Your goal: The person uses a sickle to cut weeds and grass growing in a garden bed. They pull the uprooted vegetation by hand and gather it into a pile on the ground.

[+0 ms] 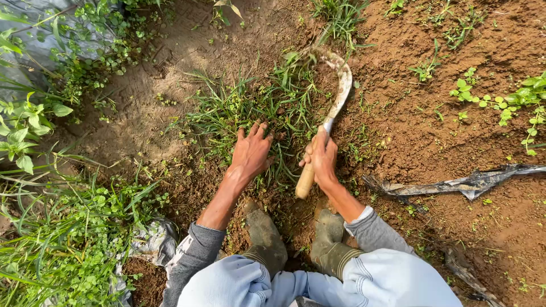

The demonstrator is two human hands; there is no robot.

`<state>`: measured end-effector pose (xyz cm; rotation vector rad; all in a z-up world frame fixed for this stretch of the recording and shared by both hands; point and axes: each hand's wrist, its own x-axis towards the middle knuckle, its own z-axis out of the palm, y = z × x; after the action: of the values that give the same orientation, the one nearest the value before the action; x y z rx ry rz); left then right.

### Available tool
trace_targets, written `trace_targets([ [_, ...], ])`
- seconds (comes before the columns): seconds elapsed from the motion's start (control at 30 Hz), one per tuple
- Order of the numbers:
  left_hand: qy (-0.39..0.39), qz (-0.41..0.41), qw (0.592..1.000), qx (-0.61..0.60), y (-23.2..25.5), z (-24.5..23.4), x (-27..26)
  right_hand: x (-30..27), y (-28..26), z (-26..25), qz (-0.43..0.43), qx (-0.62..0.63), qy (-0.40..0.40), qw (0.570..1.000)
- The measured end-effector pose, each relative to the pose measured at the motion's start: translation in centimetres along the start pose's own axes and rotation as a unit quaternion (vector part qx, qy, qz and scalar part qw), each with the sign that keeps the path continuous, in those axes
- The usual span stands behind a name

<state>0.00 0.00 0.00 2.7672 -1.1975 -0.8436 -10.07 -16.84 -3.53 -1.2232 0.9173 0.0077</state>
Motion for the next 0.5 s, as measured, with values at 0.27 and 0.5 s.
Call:
trace_targets([
  [0.27, -0.017, 0.009, 1.000, -0.005, -0.2, -0.3, 0.5, -3.3, 5.1, -1.9, 0.030, -0.002, -0.019, 0.999],
  [0.5, -0.047, 0.005, 0.998, 0.049, 0.0, -1.1, 0.4, -3.0, 0.1, -10.2, -0.101, 0.018, 0.144, 0.984],
])
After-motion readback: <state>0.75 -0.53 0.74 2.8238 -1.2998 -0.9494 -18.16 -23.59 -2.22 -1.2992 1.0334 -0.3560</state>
